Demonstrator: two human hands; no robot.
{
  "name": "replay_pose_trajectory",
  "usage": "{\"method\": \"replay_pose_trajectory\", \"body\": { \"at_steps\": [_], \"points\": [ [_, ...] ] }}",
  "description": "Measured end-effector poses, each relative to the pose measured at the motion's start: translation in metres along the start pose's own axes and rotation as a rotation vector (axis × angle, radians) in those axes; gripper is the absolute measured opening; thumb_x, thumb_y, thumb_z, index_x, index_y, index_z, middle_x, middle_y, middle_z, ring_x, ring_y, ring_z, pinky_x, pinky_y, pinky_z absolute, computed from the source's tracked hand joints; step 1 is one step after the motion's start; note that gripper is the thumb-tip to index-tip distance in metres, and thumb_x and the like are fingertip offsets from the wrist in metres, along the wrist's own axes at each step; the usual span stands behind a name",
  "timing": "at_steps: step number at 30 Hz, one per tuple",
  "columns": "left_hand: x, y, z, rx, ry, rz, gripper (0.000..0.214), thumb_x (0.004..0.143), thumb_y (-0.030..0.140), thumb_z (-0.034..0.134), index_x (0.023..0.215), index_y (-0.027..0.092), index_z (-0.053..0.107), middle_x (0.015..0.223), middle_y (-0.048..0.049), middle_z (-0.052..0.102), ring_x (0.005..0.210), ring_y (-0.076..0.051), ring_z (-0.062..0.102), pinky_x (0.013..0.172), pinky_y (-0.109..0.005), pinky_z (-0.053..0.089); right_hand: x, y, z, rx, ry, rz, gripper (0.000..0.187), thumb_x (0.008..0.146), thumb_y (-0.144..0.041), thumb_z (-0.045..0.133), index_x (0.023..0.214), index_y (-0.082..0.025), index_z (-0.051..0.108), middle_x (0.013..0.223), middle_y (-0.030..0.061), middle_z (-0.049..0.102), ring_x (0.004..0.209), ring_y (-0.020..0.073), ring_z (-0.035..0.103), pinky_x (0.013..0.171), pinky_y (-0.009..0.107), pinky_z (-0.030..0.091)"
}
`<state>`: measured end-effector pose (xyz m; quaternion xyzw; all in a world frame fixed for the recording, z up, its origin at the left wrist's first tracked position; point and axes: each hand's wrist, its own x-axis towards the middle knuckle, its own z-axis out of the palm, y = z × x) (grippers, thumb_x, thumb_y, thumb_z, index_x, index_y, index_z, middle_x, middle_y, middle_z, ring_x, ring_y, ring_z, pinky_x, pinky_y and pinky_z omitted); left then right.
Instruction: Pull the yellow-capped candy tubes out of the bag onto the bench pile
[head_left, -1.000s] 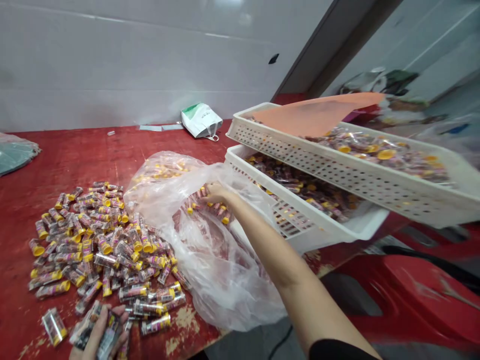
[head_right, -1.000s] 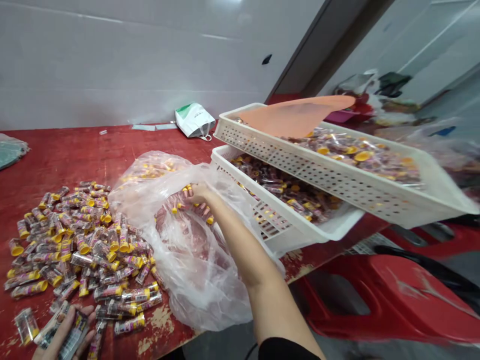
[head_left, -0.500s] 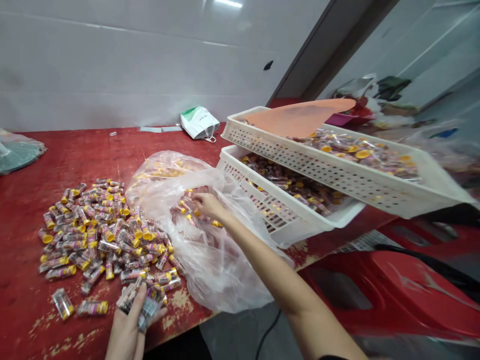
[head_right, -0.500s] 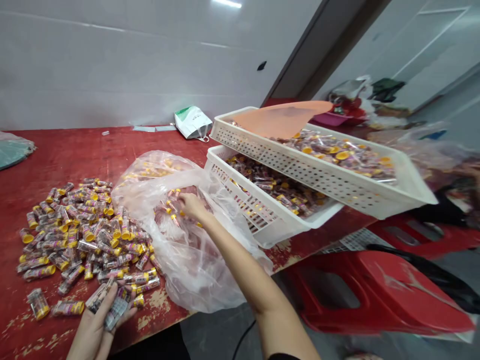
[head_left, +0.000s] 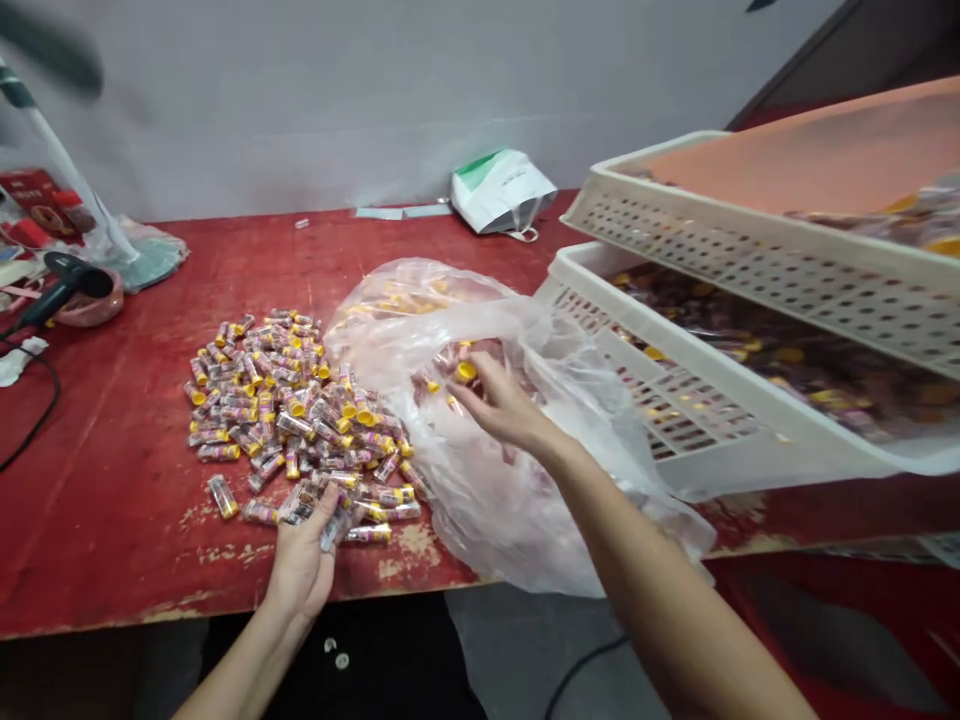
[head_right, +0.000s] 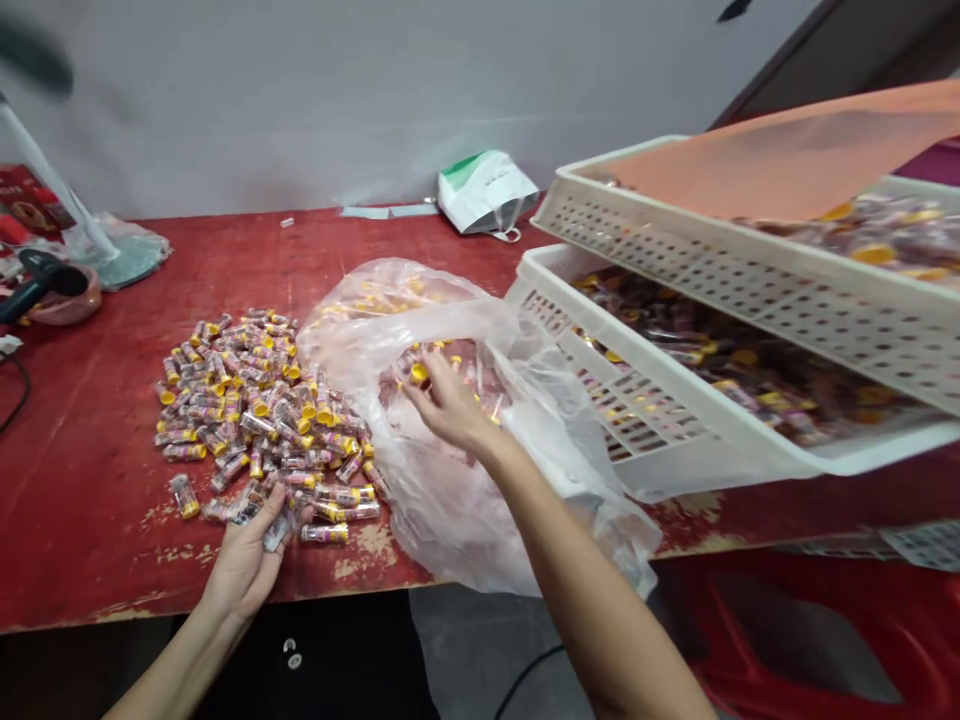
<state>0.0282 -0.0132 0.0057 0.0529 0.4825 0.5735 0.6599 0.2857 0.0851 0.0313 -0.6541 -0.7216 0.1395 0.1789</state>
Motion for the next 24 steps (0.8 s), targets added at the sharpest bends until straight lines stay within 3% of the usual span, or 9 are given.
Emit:
{"method": "replay_pose_trajectory", "body": {
  "at_steps": [3,5,7,9,11,13,15,20,24],
  "points": [
    [0.001,-0.004,0.003,-0.019,0.039,0.030,0.029,0.061,0.010,0.087,0.084,0.014,0.068,0.087,-0.0013,0.074,0.081,-0.014,0.070,0.084,-0.034,0.059,-0.059,-0.045,0.008,0.511,-0.078,-0.176,0.018,0.096,-0.029,0.050,0.109,-0.021,0.061,0.095,0.0038,0.065,0.086,0.0181,0.062,0.074,0.027,0.050],
    [0.000,-0.008,0.006,-0.016,0.018,0.083,0.033,0.060,0.015,0.089,0.086,0.015,0.069,0.088,-0.0015,0.074,0.084,-0.015,0.070,0.086,-0.033,0.058,-0.083,-0.076,0.026,0.711,-0.163,-0.159,0.016,0.095,-0.030,0.053,0.101,-0.022,0.065,0.082,-0.0004,0.064,0.073,0.0149,0.060,0.066,0.025,0.047],
    [-0.004,-0.010,0.006,-0.009,-0.034,0.109,0.037,0.059,0.018,0.089,0.090,0.015,0.070,0.090,-0.0027,0.075,0.087,-0.018,0.071,0.087,-0.032,0.057,-0.092,-0.098,0.046,0.783,-0.157,-0.110,0.014,0.091,-0.032,0.059,0.094,-0.020,0.067,0.076,-0.0018,0.063,0.070,0.0138,0.057,0.066,0.024,0.045],
    [-0.007,-0.008,0.003,-0.020,-0.069,0.058,0.035,0.064,0.022,0.087,0.095,0.016,0.070,0.094,-0.0046,0.076,0.089,-0.019,0.072,0.085,-0.033,0.058,-0.090,-0.106,0.061,0.831,-0.114,-0.057,0.015,0.089,-0.034,0.063,0.086,-0.019,0.065,0.073,-0.0022,0.060,0.069,0.0130,0.054,0.066,0.024,0.043],
    [-0.010,-0.004,-0.001,-0.051,-0.026,-0.027,0.027,0.071,0.022,0.082,0.095,0.015,0.071,0.094,-0.0051,0.076,0.084,-0.018,0.072,0.081,-0.033,0.059,-0.088,-0.104,0.068,0.962,-0.117,0.028,0.020,0.092,-0.039,0.059,0.085,-0.020,0.061,0.070,-0.0035,0.054,0.061,0.0110,0.048,0.058,0.023,0.039],
    [-0.010,0.002,-0.004,-0.091,0.066,-0.065,0.018,0.076,0.019,0.078,0.092,0.015,0.071,0.094,-0.0043,0.076,0.080,-0.016,0.071,0.078,-0.031,0.060,-0.091,-0.099,0.070,1.164,-0.183,0.109,0.023,0.095,-0.045,0.053,0.093,-0.023,0.059,0.067,-0.0052,0.047,0.055,0.0100,0.040,0.051,0.021,0.035],
    [-0.010,0.006,-0.005,-0.118,0.140,-0.070,0.012,0.079,0.018,0.075,0.090,0.015,0.070,0.093,-0.0031,0.076,0.079,-0.014,0.071,0.077,-0.029,0.061,-0.099,-0.098,0.070,1.333,-0.195,0.145,0.025,0.097,-0.047,0.051,0.103,-0.025,0.058,0.069,-0.0050,0.046,0.057,0.0104,0.042,0.051,0.021,0.037],
    [-0.011,0.005,-0.004,-0.114,0.122,-0.103,0.012,0.083,0.020,0.071,0.093,0.014,0.071,0.096,-0.0057,0.076,0.083,-0.016,0.071,0.080,-0.030,0.061,-0.119,-0.114,0.077,1.470,0.088,0.192,0.022,0.090,-0.040,0.065,0.106,-0.025,0.061,0.084,0.0002,0.060,0.071,0.0126,0.056,0.064,0.024,0.049],
    [-0.013,-0.002,-0.007,-0.143,0.084,-0.127,0.012,0.081,0.021,0.073,0.091,0.015,0.071,0.095,-0.0047,0.076,0.083,-0.015,0.071,0.081,-0.029,0.060,-0.124,-0.121,0.090,1.343,0.411,0.226,0.019,0.084,-0.029,0.074,0.100,-0.025,0.068,0.096,0.0018,0.063,0.079,0.0138,0.060,0.067,0.024,0.051]
  ]
}}
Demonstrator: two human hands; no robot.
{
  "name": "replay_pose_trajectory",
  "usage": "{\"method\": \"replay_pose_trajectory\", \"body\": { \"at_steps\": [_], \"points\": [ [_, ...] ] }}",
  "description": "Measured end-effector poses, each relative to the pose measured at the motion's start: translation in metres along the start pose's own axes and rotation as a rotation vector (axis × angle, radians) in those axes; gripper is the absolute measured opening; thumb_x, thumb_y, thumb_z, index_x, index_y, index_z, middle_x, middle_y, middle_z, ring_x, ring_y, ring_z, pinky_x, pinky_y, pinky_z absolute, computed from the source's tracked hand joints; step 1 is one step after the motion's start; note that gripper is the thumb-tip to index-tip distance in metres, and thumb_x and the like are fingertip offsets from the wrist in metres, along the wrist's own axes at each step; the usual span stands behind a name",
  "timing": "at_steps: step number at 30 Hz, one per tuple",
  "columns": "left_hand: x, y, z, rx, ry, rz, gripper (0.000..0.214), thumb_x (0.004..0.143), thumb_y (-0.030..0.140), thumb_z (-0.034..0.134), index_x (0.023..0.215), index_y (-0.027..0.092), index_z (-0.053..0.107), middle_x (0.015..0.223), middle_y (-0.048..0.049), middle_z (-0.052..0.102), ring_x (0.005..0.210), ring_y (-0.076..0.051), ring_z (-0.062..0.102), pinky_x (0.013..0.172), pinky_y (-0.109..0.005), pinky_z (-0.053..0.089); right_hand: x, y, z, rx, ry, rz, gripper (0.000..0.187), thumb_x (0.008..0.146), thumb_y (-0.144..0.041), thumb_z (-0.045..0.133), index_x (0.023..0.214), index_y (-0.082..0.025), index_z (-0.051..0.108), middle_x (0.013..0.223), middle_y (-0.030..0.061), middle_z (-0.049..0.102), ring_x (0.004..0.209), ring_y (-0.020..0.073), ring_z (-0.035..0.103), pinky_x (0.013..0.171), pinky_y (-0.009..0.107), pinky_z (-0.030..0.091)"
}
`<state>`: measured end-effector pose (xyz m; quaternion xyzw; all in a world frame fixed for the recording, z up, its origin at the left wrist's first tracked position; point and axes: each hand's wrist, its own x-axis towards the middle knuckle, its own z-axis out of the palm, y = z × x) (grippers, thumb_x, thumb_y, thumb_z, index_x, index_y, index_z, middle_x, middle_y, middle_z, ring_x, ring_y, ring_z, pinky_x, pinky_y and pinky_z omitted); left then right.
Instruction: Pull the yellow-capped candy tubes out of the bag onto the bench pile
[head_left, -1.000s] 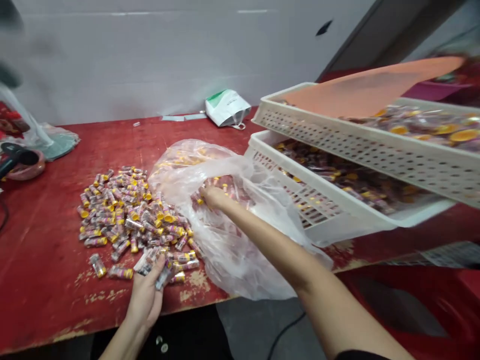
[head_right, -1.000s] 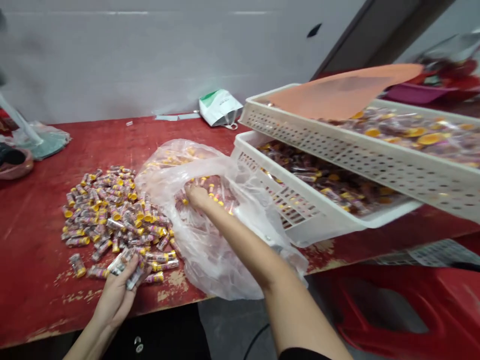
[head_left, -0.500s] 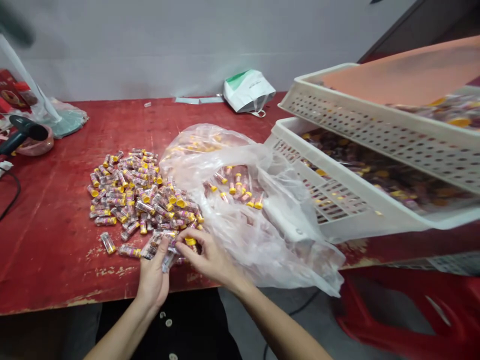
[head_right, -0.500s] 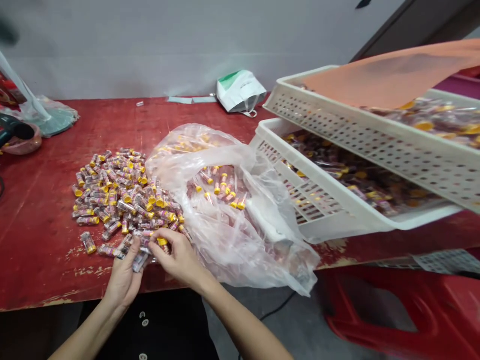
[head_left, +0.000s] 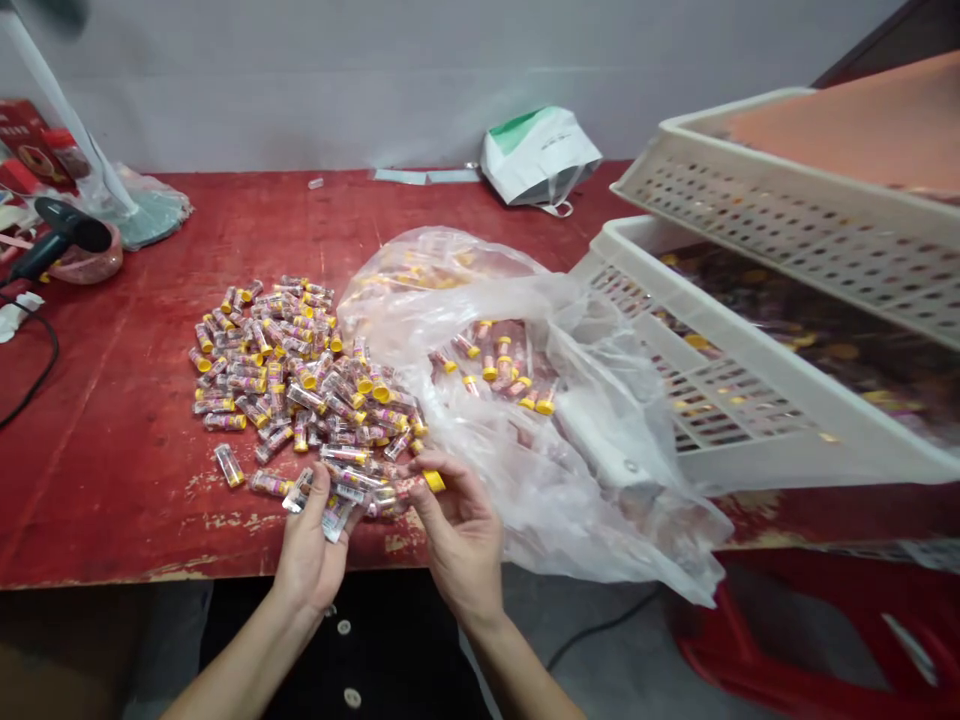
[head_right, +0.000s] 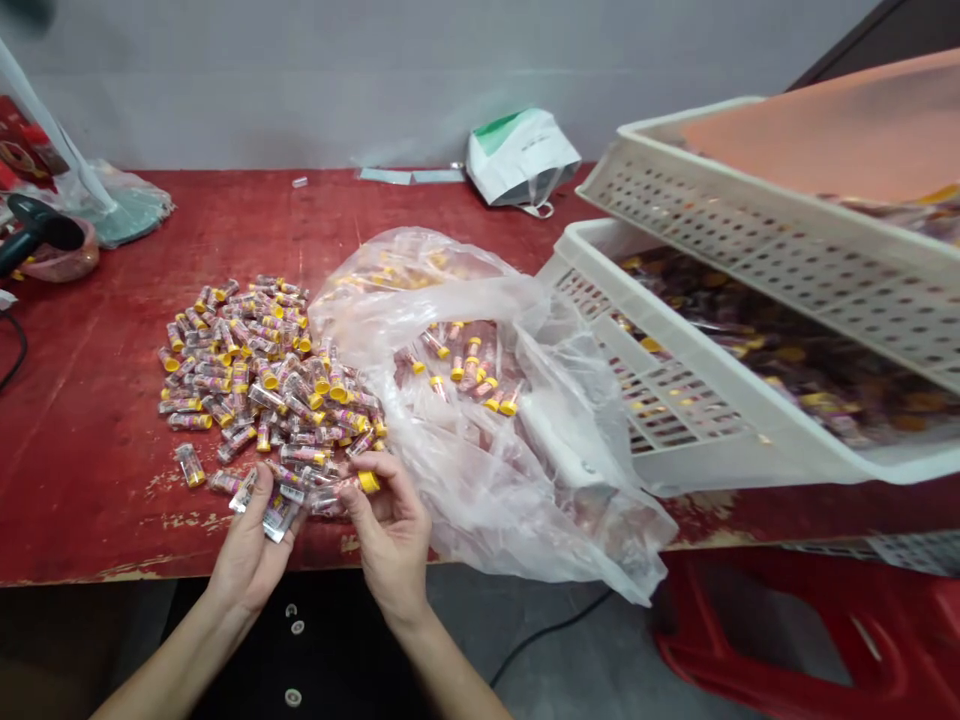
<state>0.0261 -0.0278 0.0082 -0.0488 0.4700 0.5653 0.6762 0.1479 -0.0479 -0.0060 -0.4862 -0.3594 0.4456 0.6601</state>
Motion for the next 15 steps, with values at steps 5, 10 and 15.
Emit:
{"method": "replay_pose_trajectory", "body": {
  "at_steps": [5,10,15],
  "points": [
    [0.000,-0.006,-0.003,0.020,-0.064,-0.035,0.019,0.080,0.028,0.074,0.094,0.017,0.070,0.099,-0.0044,0.075,0.084,-0.016,0.071,0.075,-0.029,0.062,-0.006,0.010,-0.007,-0.085,0.130,-0.255,0.025,0.076,-0.026,0.082,0.099,-0.027,0.072,0.097,0.0021,0.066,0.097,0.0185,0.061,0.085,0.030,0.050],
    [0.001,-0.006,-0.002,-0.004,0.024,-0.089,0.016,0.082,0.027,0.072,0.094,0.017,0.070,0.089,-0.0019,0.073,0.073,-0.012,0.069,0.069,-0.026,0.061,-0.007,0.008,-0.014,-0.068,0.144,-0.200,0.029,0.075,-0.040,0.081,0.096,-0.024,0.071,0.096,0.0044,0.065,0.092,0.0200,0.063,0.077,0.031,0.052],
    [0.001,-0.009,-0.004,0.027,-0.070,-0.044,0.025,0.076,0.032,0.078,0.094,0.017,0.069,0.097,-0.0035,0.074,0.081,-0.014,0.070,0.076,-0.027,0.060,-0.008,0.007,-0.009,-0.144,0.081,-0.223,0.031,0.077,-0.046,0.078,0.095,-0.023,0.069,0.093,0.0052,0.065,0.089,0.0211,0.064,0.069,0.030,0.054]
  ]
}}
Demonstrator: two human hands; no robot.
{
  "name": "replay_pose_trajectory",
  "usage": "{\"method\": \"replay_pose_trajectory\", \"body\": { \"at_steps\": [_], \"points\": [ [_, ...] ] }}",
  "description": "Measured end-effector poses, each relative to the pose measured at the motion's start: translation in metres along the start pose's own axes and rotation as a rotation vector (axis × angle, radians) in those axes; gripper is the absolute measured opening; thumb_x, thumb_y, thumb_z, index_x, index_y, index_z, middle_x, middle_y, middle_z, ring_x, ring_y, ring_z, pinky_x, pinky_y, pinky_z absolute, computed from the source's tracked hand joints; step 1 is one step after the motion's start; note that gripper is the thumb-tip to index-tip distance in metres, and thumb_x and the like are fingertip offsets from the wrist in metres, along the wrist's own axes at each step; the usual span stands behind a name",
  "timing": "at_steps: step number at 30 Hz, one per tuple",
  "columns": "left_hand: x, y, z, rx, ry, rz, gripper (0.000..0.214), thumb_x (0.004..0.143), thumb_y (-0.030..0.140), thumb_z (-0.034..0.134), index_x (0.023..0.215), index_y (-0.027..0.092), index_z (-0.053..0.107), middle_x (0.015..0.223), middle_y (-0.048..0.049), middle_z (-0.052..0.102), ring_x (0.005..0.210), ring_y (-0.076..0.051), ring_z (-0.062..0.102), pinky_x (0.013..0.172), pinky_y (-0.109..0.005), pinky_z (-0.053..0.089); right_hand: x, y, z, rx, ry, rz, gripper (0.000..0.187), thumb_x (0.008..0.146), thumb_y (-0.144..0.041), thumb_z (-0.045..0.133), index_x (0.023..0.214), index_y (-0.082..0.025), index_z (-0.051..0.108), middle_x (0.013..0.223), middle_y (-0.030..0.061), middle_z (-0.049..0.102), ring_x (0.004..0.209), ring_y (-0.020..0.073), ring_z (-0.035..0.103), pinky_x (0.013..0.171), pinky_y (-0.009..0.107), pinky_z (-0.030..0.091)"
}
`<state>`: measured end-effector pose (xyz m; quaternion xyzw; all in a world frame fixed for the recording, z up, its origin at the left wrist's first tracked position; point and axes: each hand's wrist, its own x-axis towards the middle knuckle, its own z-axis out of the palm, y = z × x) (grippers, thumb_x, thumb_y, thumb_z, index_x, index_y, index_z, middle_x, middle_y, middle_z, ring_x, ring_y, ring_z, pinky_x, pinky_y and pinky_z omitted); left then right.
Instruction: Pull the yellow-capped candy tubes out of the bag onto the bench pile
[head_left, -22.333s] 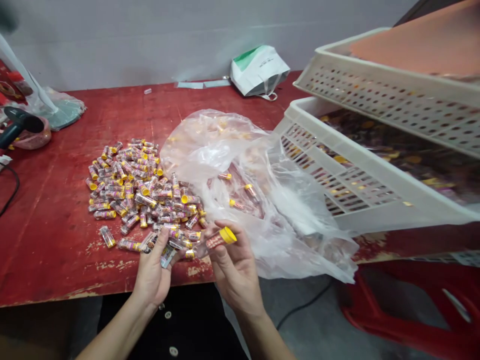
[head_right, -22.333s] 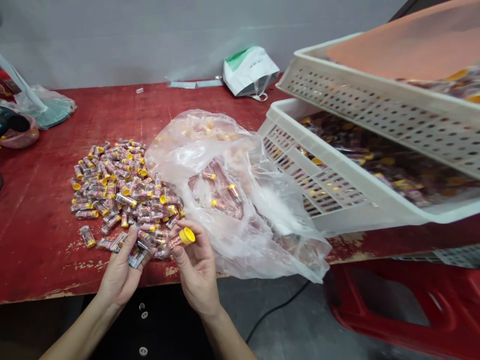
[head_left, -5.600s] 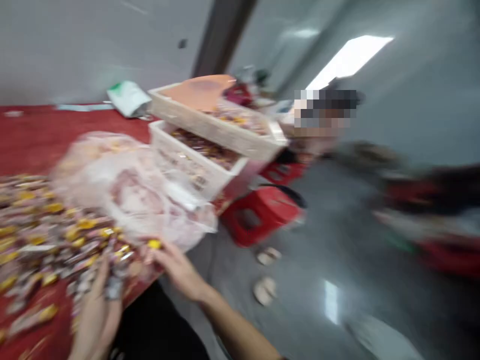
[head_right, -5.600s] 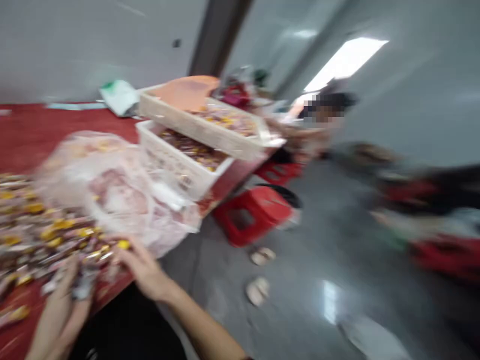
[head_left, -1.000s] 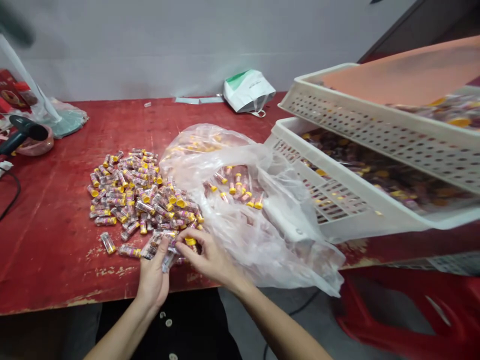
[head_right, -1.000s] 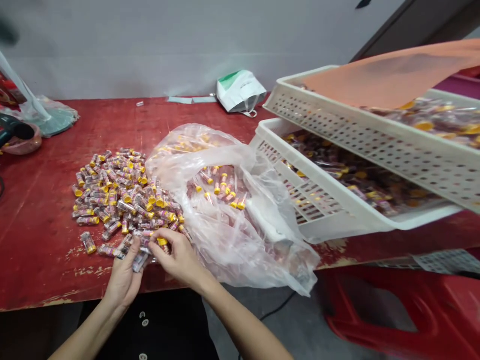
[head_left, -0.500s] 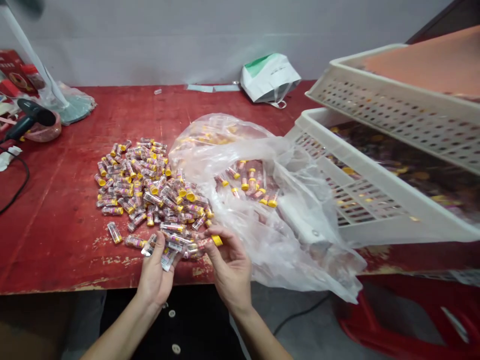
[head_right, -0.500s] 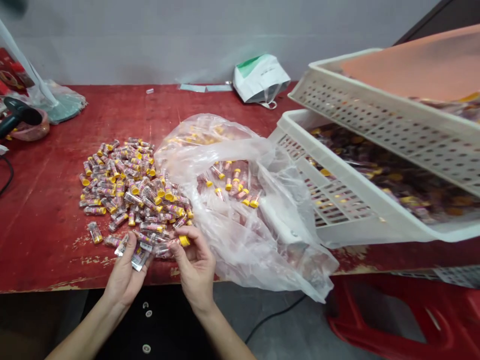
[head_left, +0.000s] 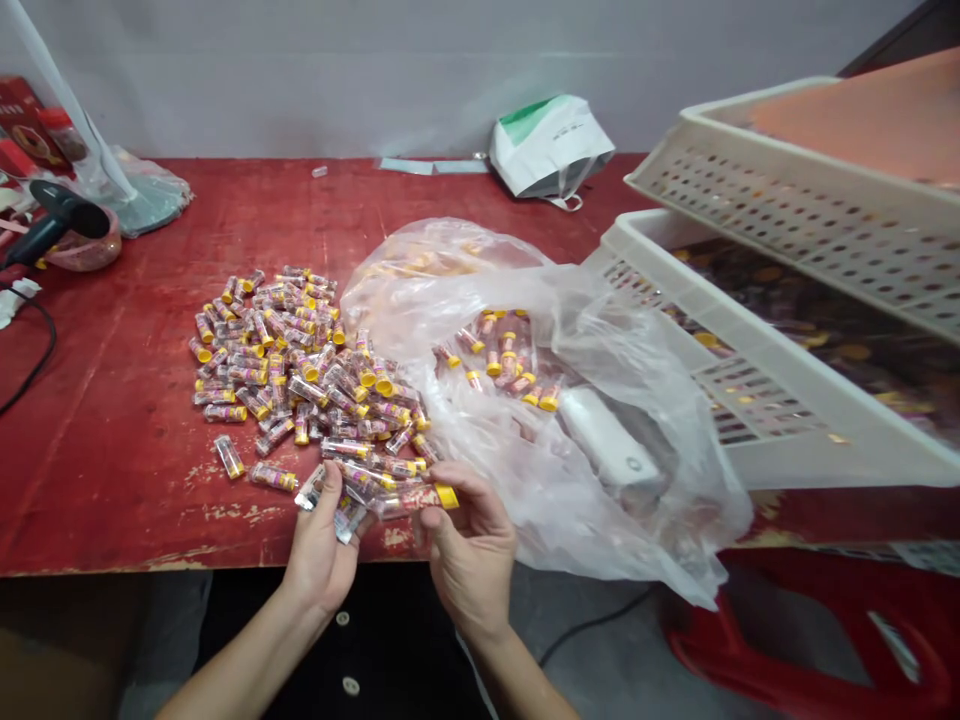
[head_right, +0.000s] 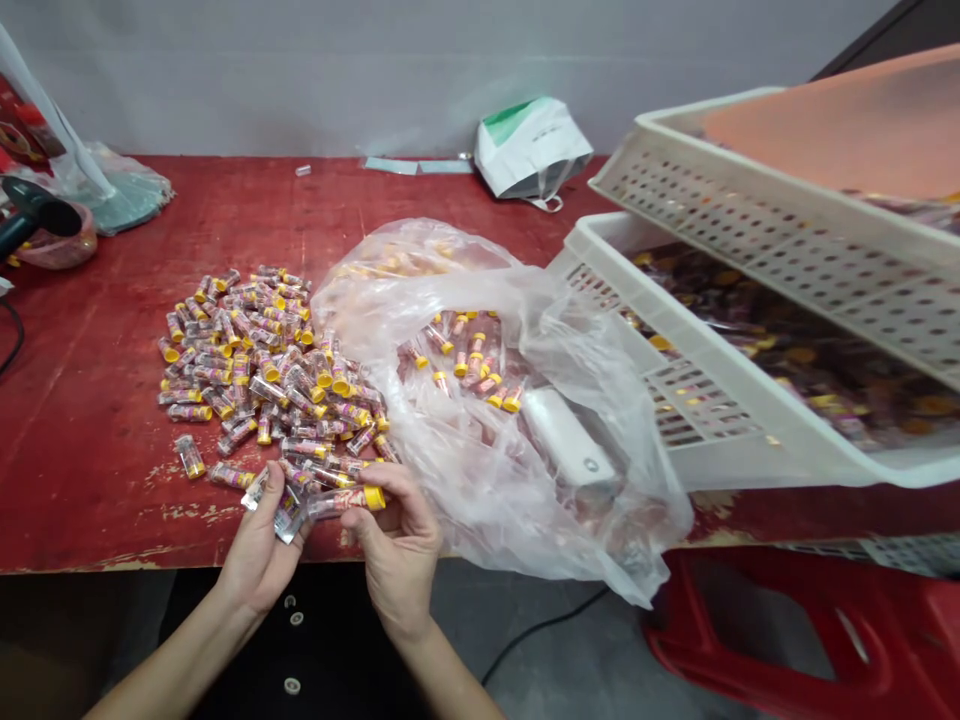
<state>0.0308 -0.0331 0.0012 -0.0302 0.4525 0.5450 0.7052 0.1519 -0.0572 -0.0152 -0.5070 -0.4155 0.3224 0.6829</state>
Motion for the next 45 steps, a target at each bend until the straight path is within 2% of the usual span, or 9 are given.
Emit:
{"method": "replay_pose_trajectory", "body": {
  "at_steps": [5,10,16,21,30,34,37,41,45],
  "points": [
    [-0.005,0.000,-0.001,0.055,-0.048,0.064,0.039,0.068,0.040,0.083,0.097,0.018,0.067,0.099,-0.0049,0.074,0.088,-0.020,0.071,0.080,-0.035,0.060,-0.009,-0.004,0.001,-0.169,0.000,-0.233,0.023,0.080,-0.016,0.076,0.101,-0.025,0.070,0.101,0.0054,0.064,0.095,0.0209,0.063,0.079,0.034,0.055],
    [-0.008,0.006,-0.002,0.086,-0.105,0.143,0.037,0.067,0.034,0.085,0.096,0.018,0.068,0.097,-0.0035,0.074,0.093,-0.021,0.070,0.087,-0.038,0.057,-0.009,-0.016,-0.012,-0.268,-0.308,-0.338,0.050,0.090,0.001,0.051,0.129,-0.028,0.064,0.116,0.0082,0.063,0.108,0.0208,0.062,0.093,0.037,0.054],
    [-0.008,0.003,-0.004,0.148,-0.184,0.166,0.038,0.068,0.027,0.085,0.101,0.018,0.070,0.101,-0.0058,0.075,0.105,-0.023,0.068,0.099,-0.039,0.050,0.003,-0.022,-0.015,-0.293,-0.522,-0.263,0.060,0.090,0.000,0.053,0.142,-0.028,0.052,0.134,0.0117,0.059,0.122,0.0246,0.059,0.095,0.039,0.055],
    [-0.010,-0.002,-0.002,0.180,-0.204,0.200,0.043,0.067,0.024,0.085,0.108,0.020,0.070,0.106,-0.0051,0.075,0.108,-0.022,0.067,0.103,-0.040,0.046,0.009,-0.015,-0.005,-0.213,-0.390,-0.323,0.049,0.085,0.003,0.062,0.120,-0.031,0.071,0.106,0.0052,0.074,0.098,0.0205,0.068,0.086,0.037,0.055],
    [0.003,0.000,0.014,0.187,-0.165,0.192,0.041,0.067,0.022,0.085,0.106,0.020,0.069,0.104,-0.0066,0.075,0.097,-0.022,0.071,0.088,-0.036,0.056,0.022,0.003,0.004,-0.184,-0.215,-0.225,0.032,0.087,-0.007,0.066,0.104,-0.031,0.078,0.098,0.0042,0.077,0.091,0.0211,0.070,0.082,0.039,0.056],
    [0.010,0.006,0.020,0.156,-0.163,0.151,0.037,0.077,0.030,0.077,0.111,0.019,0.067,0.105,-0.0096,0.075,0.097,-0.025,0.072,0.085,-0.040,0.059,0.053,0.017,0.018,-0.231,-0.094,-0.264,0.024,0.091,-0.015,0.062,0.104,-0.028,0.077,0.100,0.0054,0.076,0.096,0.0214,0.070,0.087,0.041,0.056],
    [0.013,0.012,0.015,0.172,-0.125,0.161,0.034,0.078,0.030,0.076,0.108,0.018,0.066,0.103,-0.0106,0.076,0.096,-0.026,0.072,0.086,-0.041,0.059,0.092,0.021,0.017,-0.412,-0.193,-0.352,0.026,0.093,-0.017,0.058,0.111,-0.026,0.074,0.112,0.0064,0.074,0.108,0.0206,0.067,0.096,0.040,0.053],
    [0.016,0.021,0.003,0.218,-0.115,0.169,0.029,0.079,0.028,0.075,0.104,0.015,0.066,0.102,-0.0117,0.075,0.102,-0.027,0.071,0.088,-0.042,0.059,0.167,0.021,-0.009,-0.902,-0.302,-0.132,0.028,0.093,-0.013,0.052,0.114,-0.017,0.071,0.119,0.0113,0.070,0.113,0.0225,0.064,0.098,0.037,0.050],
    [0.014,0.024,0.004,0.174,-0.098,0.128,0.021,0.081,0.021,0.072,0.101,0.014,0.067,0.101,-0.0116,0.075,0.104,-0.028,0.070,0.089,-0.046,0.059,0.235,0.040,-0.024,-1.047,-0.337,0.053,0.016,0.093,-0.017,0.059,0.100,-0.009,0.070,0.103,0.0135,0.071,0.101,0.0255,0.067,0.094,0.045,0.051]
  ]
}}
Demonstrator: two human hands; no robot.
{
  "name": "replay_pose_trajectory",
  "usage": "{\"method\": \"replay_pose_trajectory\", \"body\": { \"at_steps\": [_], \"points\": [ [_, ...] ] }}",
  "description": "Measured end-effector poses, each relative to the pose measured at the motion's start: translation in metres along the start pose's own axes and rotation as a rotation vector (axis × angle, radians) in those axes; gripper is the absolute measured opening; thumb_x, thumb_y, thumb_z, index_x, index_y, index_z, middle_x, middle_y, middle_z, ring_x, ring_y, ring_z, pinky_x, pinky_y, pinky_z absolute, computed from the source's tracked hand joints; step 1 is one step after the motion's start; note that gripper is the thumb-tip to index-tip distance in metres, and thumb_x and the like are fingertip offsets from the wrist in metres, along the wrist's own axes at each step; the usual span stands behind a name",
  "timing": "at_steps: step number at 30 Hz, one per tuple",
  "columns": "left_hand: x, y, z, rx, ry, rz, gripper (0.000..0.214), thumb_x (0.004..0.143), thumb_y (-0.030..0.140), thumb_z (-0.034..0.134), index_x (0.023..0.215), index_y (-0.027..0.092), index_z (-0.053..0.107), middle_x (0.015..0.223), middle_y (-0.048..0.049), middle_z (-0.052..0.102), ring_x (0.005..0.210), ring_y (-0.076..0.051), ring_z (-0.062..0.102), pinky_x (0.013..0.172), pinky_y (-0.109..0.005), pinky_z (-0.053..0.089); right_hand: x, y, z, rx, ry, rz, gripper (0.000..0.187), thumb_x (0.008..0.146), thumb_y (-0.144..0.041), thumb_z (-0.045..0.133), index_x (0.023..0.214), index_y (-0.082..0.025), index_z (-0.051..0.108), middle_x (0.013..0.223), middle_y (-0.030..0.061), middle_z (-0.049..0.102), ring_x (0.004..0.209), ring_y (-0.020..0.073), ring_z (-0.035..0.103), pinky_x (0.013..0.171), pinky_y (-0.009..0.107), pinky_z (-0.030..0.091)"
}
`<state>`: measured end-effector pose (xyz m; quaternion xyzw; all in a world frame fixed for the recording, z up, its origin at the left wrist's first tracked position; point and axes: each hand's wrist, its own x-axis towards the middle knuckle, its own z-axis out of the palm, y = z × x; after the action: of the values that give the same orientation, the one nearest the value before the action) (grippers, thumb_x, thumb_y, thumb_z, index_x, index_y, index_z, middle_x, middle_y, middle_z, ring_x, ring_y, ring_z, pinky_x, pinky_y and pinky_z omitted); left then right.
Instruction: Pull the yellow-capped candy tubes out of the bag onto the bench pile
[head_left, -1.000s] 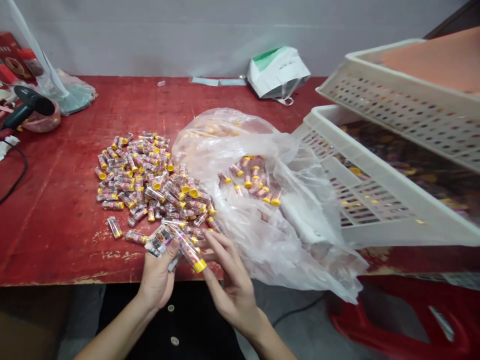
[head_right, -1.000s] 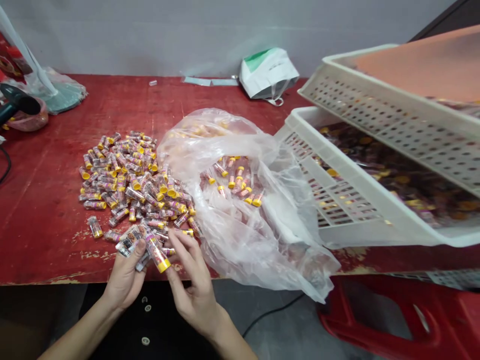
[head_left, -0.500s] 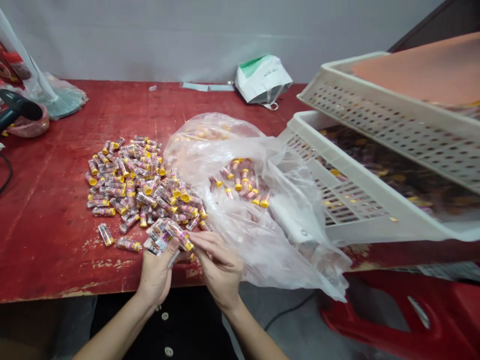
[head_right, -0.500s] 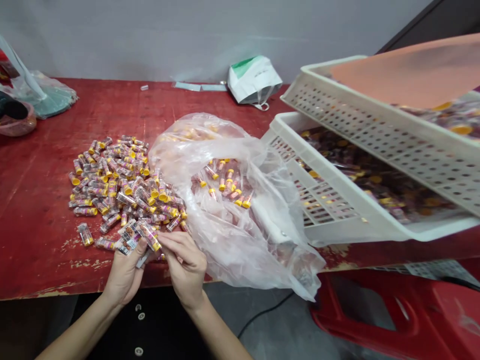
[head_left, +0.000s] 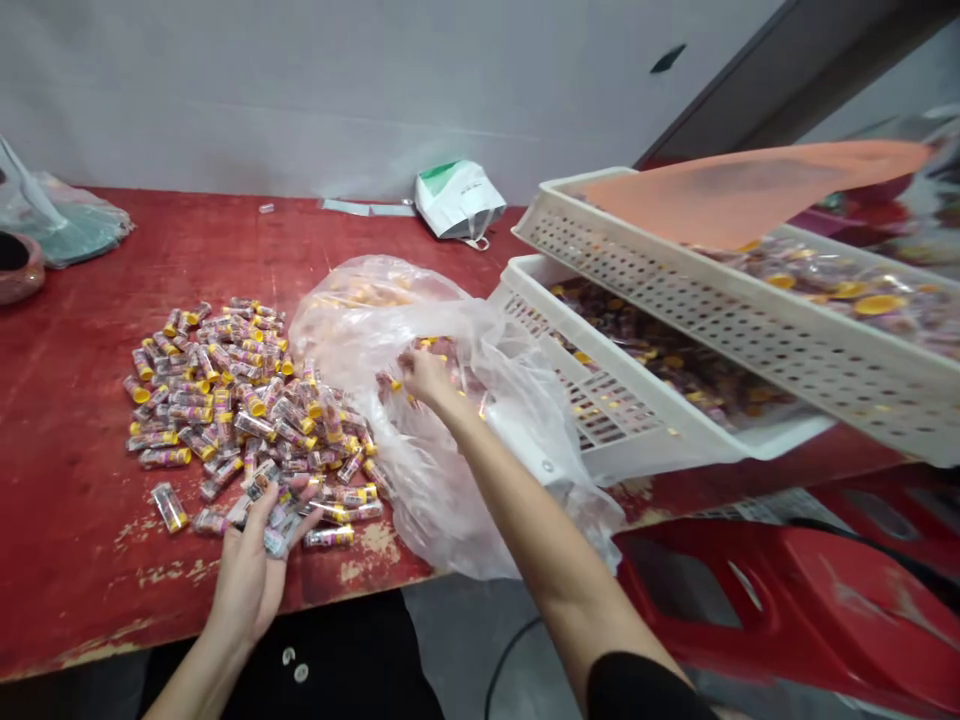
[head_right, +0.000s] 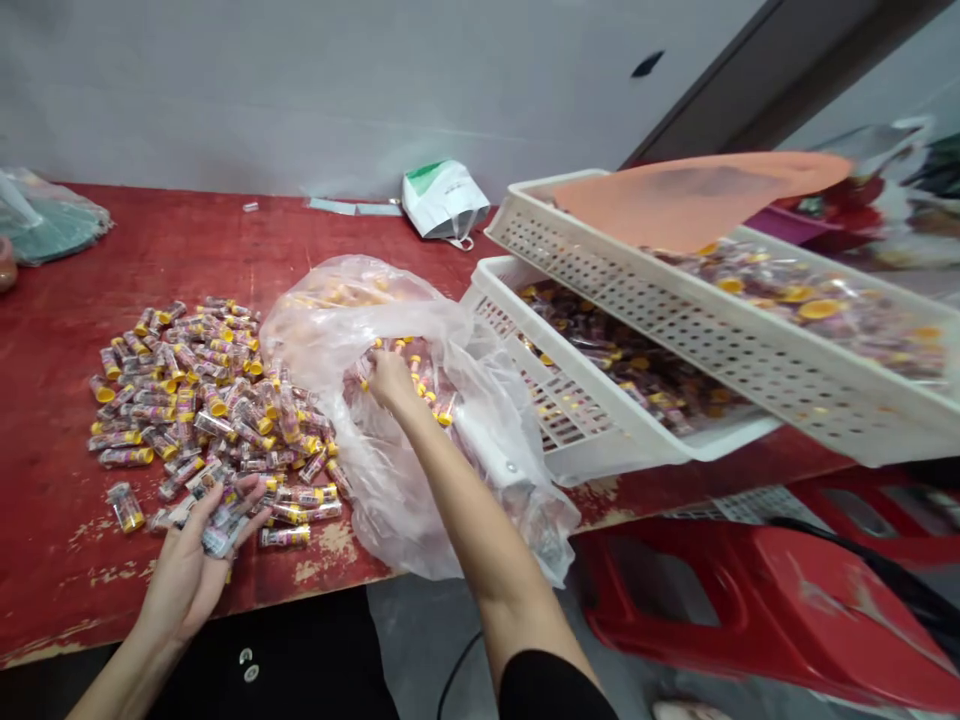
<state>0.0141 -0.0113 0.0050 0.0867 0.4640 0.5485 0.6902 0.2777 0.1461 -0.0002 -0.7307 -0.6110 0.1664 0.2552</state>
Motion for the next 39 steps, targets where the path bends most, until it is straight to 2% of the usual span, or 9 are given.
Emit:
{"method": "replay_pose_trajectory", "body": {
  "at_steps": [6,9,12,15,20,24,28,33,39],
  "points": [
    [-0.004,0.004,0.007,-0.081,0.105,0.018,0.024,0.078,0.010,0.074,0.101,0.017,0.070,0.102,-0.0070,0.076,0.100,-0.023,0.072,0.088,-0.042,0.060,0.019,0.002,0.009,0.076,-0.071,0.032,0.026,0.094,-0.031,0.061,0.110,-0.010,0.062,0.111,0.0119,0.065,0.098,0.0217,0.064,0.087,0.040,0.053],
    [-0.001,0.006,0.007,-0.157,0.163,0.001,0.032,0.077,0.005,0.073,0.106,0.018,0.070,0.105,-0.0070,0.076,0.094,-0.020,0.073,0.086,-0.038,0.061,-0.020,-0.004,-0.005,0.178,-0.017,-0.012,0.021,0.095,-0.026,0.054,0.105,-0.009,0.060,0.099,0.0143,0.064,0.091,0.0218,0.062,0.081,0.038,0.051],
    [0.002,0.001,0.010,-0.223,0.174,-0.020,0.034,0.077,0.001,0.071,0.107,0.016,0.070,0.103,-0.0080,0.077,0.090,-0.019,0.073,0.085,-0.037,0.062,-0.088,-0.025,-0.004,0.308,-0.030,-0.085,0.020,0.094,-0.033,0.052,0.104,-0.016,0.058,0.081,0.0022,0.060,0.072,0.0158,0.057,0.065,0.028,0.050],
    [0.002,-0.007,0.016,-0.236,0.130,-0.008,0.042,0.074,-0.001,0.073,0.112,0.015,0.069,0.102,-0.0091,0.077,0.093,-0.021,0.073,0.088,-0.035,0.060,-0.151,-0.058,0.022,0.700,-0.229,-0.146,0.026,0.083,-0.039,0.070,0.097,-0.019,0.064,0.061,-0.0062,0.048,0.054,0.0099,0.046,0.048,0.021,0.040],
    [-0.001,-0.012,0.023,-0.205,0.095,0.137,0.059,0.066,0.000,0.081,0.119,0.020,0.066,0.109,-0.0066,0.076,0.103,-0.021,0.071,0.096,-0.031,0.054,-0.180,-0.089,0.058,0.961,-0.149,-0.045,0.023,0.085,-0.037,0.067,0.077,-0.015,0.066,0.063,-0.0027,0.053,0.056,0.0089,0.046,0.052,0.021,0.042],
    [-0.002,-0.006,0.024,-0.196,0.145,0.199,0.062,0.063,0.003,0.084,0.120,0.022,0.066,0.108,-0.0049,0.076,0.103,-0.021,0.071,0.096,-0.032,0.053,-0.181,-0.080,0.044,0.931,-0.202,-0.109,0.022,0.093,-0.037,0.057,0.104,-0.019,0.064,0.085,0.0020,0.061,0.071,0.0138,0.058,0.065,0.026,0.052],
    [0.000,-0.003,0.024,-0.199,0.188,0.163,0.049,0.067,0.006,0.082,0.113,0.019,0.069,0.103,-0.0056,0.077,0.094,-0.019,0.073,0.094,-0.032,0.055,-0.198,-0.065,0.029,0.656,-0.075,-0.340,0.036,0.097,-0.022,0.051,0.132,-0.025,0.053,0.118,0.0092,0.057,0.110,0.0208,0.058,0.096,0.037,0.050],
    [-0.005,-0.007,0.023,-0.195,0.162,0.097,0.041,0.070,0.007,0.080,0.108,0.018,0.070,0.099,-0.0055,0.077,0.086,-0.018,0.073,0.087,-0.032,0.058,-0.210,-0.057,0.030,0.558,0.090,-0.566,0.043,0.089,-0.008,0.060,0.127,-0.026,0.053,0.108,0.0083,0.062,0.104,0.0222,0.063,0.090,0.038,0.055],
    [-0.014,-0.007,0.023,-0.189,0.129,0.060,0.036,0.071,0.005,0.078,0.105,0.017,0.071,0.093,-0.0053,0.077,0.082,-0.016,0.073,0.085,-0.030,0.058,-0.214,-0.052,0.030,0.595,0.142,-0.466,0.037,0.086,-0.006,0.064,0.119,-0.024,0.060,0.107,0.0081,0.065,0.103,0.0207,0.064,0.091,0.036,0.054]
  ]
}}
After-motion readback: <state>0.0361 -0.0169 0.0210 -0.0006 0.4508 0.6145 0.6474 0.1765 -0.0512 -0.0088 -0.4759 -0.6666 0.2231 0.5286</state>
